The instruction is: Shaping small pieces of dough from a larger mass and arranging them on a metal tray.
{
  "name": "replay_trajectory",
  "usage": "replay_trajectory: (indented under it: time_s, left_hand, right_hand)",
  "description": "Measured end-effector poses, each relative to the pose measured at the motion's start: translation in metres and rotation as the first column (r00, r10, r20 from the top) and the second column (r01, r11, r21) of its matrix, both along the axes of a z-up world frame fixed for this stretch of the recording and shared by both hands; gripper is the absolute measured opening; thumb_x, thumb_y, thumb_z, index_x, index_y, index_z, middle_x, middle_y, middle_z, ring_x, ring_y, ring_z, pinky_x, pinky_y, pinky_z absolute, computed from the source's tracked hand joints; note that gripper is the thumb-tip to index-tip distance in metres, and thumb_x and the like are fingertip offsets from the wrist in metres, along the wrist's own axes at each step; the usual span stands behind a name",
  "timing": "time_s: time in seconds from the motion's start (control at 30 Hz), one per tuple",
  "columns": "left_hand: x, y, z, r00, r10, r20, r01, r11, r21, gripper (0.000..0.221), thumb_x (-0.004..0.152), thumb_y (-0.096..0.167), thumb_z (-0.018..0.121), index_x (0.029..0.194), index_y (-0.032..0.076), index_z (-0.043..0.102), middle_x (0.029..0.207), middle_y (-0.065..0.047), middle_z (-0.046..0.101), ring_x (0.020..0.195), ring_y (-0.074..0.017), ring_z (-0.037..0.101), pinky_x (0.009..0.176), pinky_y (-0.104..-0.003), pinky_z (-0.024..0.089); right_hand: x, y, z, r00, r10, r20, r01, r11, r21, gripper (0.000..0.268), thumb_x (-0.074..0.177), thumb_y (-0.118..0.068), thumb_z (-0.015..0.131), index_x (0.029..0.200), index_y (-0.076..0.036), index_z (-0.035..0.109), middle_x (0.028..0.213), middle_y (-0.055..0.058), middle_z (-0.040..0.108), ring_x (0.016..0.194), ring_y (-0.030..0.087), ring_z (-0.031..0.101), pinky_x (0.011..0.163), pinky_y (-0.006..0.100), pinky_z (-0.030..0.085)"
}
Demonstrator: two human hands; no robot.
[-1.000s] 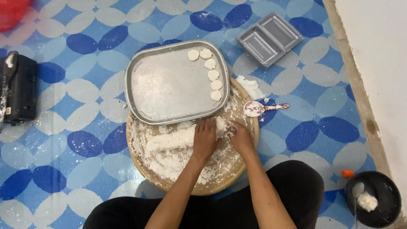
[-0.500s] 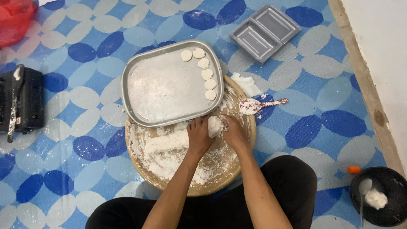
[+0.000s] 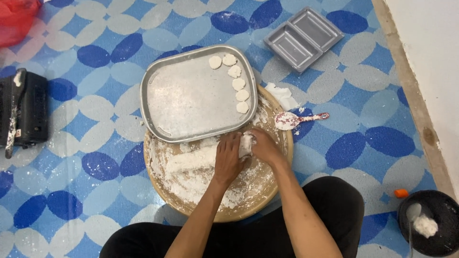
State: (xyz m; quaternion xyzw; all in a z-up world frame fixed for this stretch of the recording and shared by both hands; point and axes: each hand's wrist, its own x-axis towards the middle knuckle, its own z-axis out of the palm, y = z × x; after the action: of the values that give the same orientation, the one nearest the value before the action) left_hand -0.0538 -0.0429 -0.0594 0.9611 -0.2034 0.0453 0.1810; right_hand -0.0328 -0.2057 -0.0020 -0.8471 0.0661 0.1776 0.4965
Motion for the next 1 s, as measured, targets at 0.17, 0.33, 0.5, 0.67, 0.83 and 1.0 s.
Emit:
replay_trajectory:
  time_s: [0.17,0.33,0.5,0.67,0.83,1.0]
  left_hand:
    - [0.004,0.002,-0.021,0.997,-0.063,0.035,0.060,0.994,0.086,0.089,0.073,0.037,0.089,0.146,0.010,0.046,0.134,-0.014,0.051,0.124,-0.0298,0.053,0.110,-0.046,0.037]
    - [0.011,0.002,-0.022,0.998,-0.058,0.029,0.055,0.995,0.088,0.083,0.073,0.041,0.086,0.142,0.012,0.051,0.131,-0.010,0.054,0.120,-0.0278,0.057,0.107,-0.045,0.040]
    - [0.011,0.000,-0.016,0.996,-0.056,0.074,0.050,0.996,0.079,0.071,0.077,0.043,0.082,0.137,0.012,0.057,0.124,-0.011,0.058,0.116,-0.0279,0.060,0.102,-0.045,0.042]
    - [0.013,0.002,-0.019,0.995,-0.048,0.087,0.044,0.998,0.045,0.068,0.078,0.047,0.079,0.133,0.013,0.060,0.123,-0.009,0.060,0.113,-0.0268,0.061,0.101,-0.044,0.043]
    - [0.011,0.002,-0.019,0.993,-0.039,0.113,0.038,0.999,0.012,0.065,0.082,0.049,0.075,0.133,0.011,0.061,0.124,-0.010,0.060,0.113,-0.0275,0.062,0.101,-0.045,0.043]
    - [0.013,0.003,-0.017,0.987,-0.081,0.139,0.072,0.995,0.070,0.070,0.086,0.051,0.068,0.147,0.020,0.051,0.123,-0.010,0.059,0.113,-0.0288,0.060,0.101,-0.046,0.042]
  right_hand:
    - [0.000,-0.012,-0.011,0.998,0.022,-0.057,-0.025,0.999,-0.042,0.046,0.085,-0.013,0.070,0.131,-0.005,0.067,0.124,0.025,0.067,0.118,0.043,0.063,0.099,0.049,0.050]
    - [0.004,-0.010,-0.019,0.993,-0.063,-0.098,0.060,0.997,-0.037,0.039,0.085,-0.018,0.074,0.124,-0.011,0.074,0.113,0.021,0.074,0.105,0.035,0.070,0.088,0.043,0.054]
    - [0.006,-0.012,-0.029,0.980,-0.160,-0.115,0.157,0.987,-0.032,0.032,0.083,-0.022,0.078,0.114,-0.015,0.078,0.103,0.014,0.078,0.097,0.030,0.073,0.083,0.040,0.055]
    - [-0.001,-0.018,-0.032,0.948,-0.305,-0.087,0.311,0.948,0.062,0.031,0.080,-0.013,0.080,0.110,-0.007,0.078,0.093,0.014,0.076,0.088,0.025,0.069,0.079,0.037,0.054]
    - [-0.008,-0.024,-0.027,0.922,-0.380,-0.076,0.388,0.902,0.188,0.024,0.082,-0.006,0.077,0.106,-0.003,0.075,0.086,0.008,0.072,0.077,0.017,0.063,0.072,0.030,0.052]
    - [-0.007,-0.033,-0.042,0.971,-0.205,-0.119,0.219,0.969,0.117,0.047,0.076,-0.005,0.083,0.121,-0.002,0.071,0.119,0.021,0.072,0.114,0.034,0.068,0.098,0.042,0.053]
